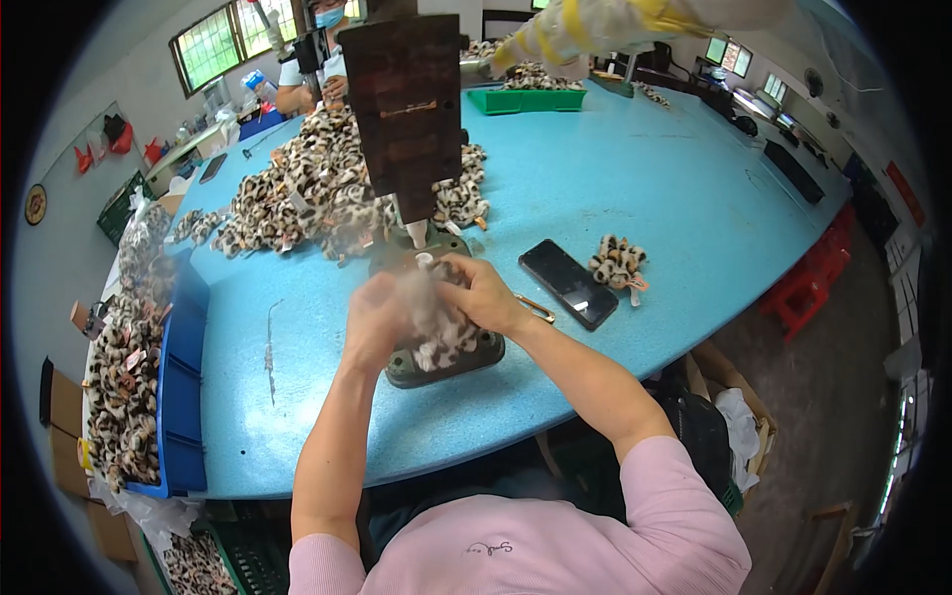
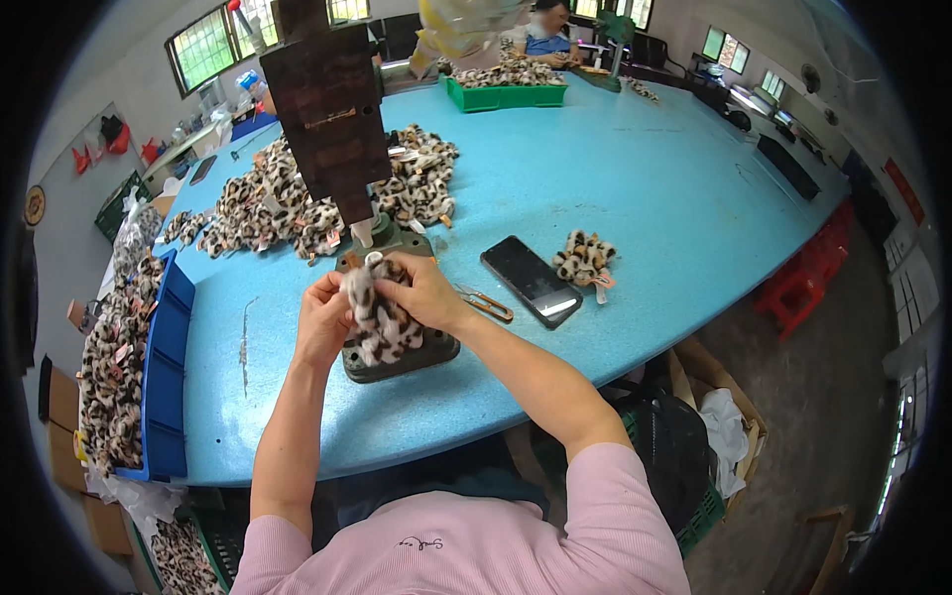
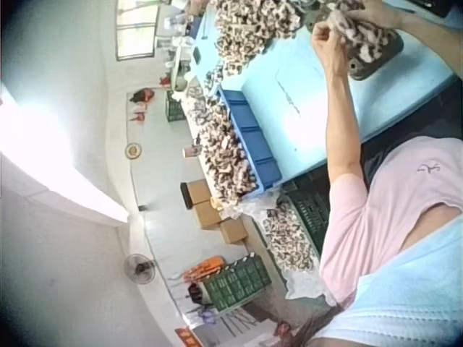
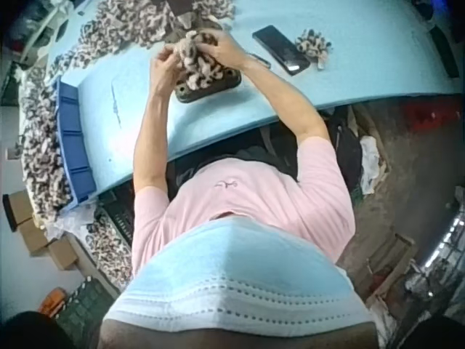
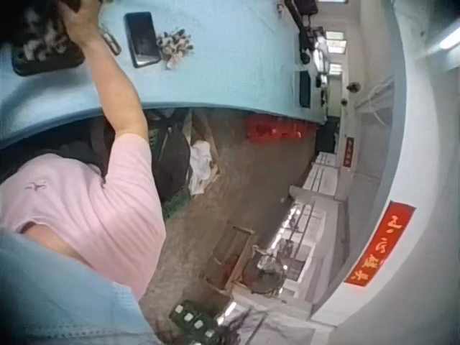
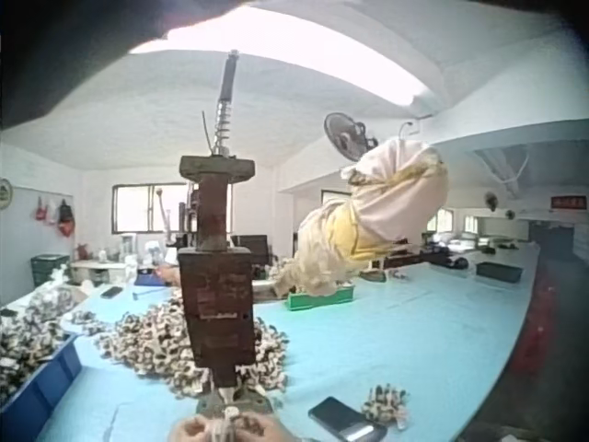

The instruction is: The person attaches plastic eyes onto plush toys using a press machine by positioning each toy under the machine nozzle and pulling the lever, then sorts the plush toys into a bin.

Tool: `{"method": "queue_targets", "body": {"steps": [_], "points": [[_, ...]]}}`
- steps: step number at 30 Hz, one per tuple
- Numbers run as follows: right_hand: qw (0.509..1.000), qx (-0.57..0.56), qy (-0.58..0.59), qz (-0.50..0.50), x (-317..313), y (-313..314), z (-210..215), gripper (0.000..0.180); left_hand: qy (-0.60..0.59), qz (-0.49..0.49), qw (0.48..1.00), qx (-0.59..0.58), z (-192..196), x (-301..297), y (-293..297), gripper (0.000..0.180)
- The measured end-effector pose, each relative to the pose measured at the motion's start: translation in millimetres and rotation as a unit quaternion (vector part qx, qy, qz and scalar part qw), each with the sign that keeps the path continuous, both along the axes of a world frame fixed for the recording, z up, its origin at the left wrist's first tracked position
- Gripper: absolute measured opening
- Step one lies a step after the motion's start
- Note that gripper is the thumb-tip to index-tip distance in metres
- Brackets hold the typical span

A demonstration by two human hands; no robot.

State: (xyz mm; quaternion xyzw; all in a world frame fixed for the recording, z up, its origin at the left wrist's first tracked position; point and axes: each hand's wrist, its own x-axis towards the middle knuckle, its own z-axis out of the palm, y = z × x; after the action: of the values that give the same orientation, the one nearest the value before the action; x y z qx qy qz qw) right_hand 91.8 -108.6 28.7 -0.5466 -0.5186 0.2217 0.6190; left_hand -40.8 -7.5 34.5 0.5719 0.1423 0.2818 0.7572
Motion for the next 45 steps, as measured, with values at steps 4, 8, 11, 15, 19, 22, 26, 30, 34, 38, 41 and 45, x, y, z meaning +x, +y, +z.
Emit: {"method": "queue_targets", "body": {"steps": [4,8,11,15,19,22,26,30,34,38,41,45], "points": [[0.985,0.001,-0.002,-0.172,6,32,6,0.019,0.065,0.136,0.980,0.132,-6,22,33,0.015],[0.983,-0.027,-0.007,-0.182,21,34,-11,0.024,0.071,0.087,0.993,0.037,-30,47,55,0.003],[0.984,-0.075,0.138,-0.085,43,54,-16,0.027,0.087,0.041,0.995,0.006,-25,44,54,0.005],[0.985,-0.112,0.127,-0.034,38,59,-18,0.030,0.138,-0.036,0.987,-0.073,-12,30,49,0.008],[0.994,-0.083,0.035,-0.069,59,31,-25,0.033,0.096,-0.018,0.995,0.034,-14,37,46,0.004],[0.982,-0.152,0.017,-0.111,41,30,-23,0.034,0.141,-0.003,0.989,0.052,-8,34,49,0.005],[0.980,-0.129,-0.056,-0.141,49,44,-21,0.029,0.199,-0.002,0.977,0.074,-28,40,56,0.008],[0.994,-0.053,0.028,-0.092,49,39,-14,0.020,0.232,0.008,0.968,0.096,-30,42,57,0.005],[0.988,-0.053,0.141,0.016,45,37,-15,0.018,0.243,0.000,0.965,0.099,-32,46,57,0.004],[0.986,-0.060,0.156,0.015,34,32,-5,0.015,0.229,0.005,0.969,0.098,-31,44,53,0.003],[0.990,-0.043,0.133,-0.018,30,34,-8,0.013,0.228,0.017,0.966,0.125,-34,43,53,0.002],[0.997,-0.053,0.035,-0.039,33,42,-6,0.008,0.229,0.014,0.968,0.106,-36,43,56,0.003]]}}
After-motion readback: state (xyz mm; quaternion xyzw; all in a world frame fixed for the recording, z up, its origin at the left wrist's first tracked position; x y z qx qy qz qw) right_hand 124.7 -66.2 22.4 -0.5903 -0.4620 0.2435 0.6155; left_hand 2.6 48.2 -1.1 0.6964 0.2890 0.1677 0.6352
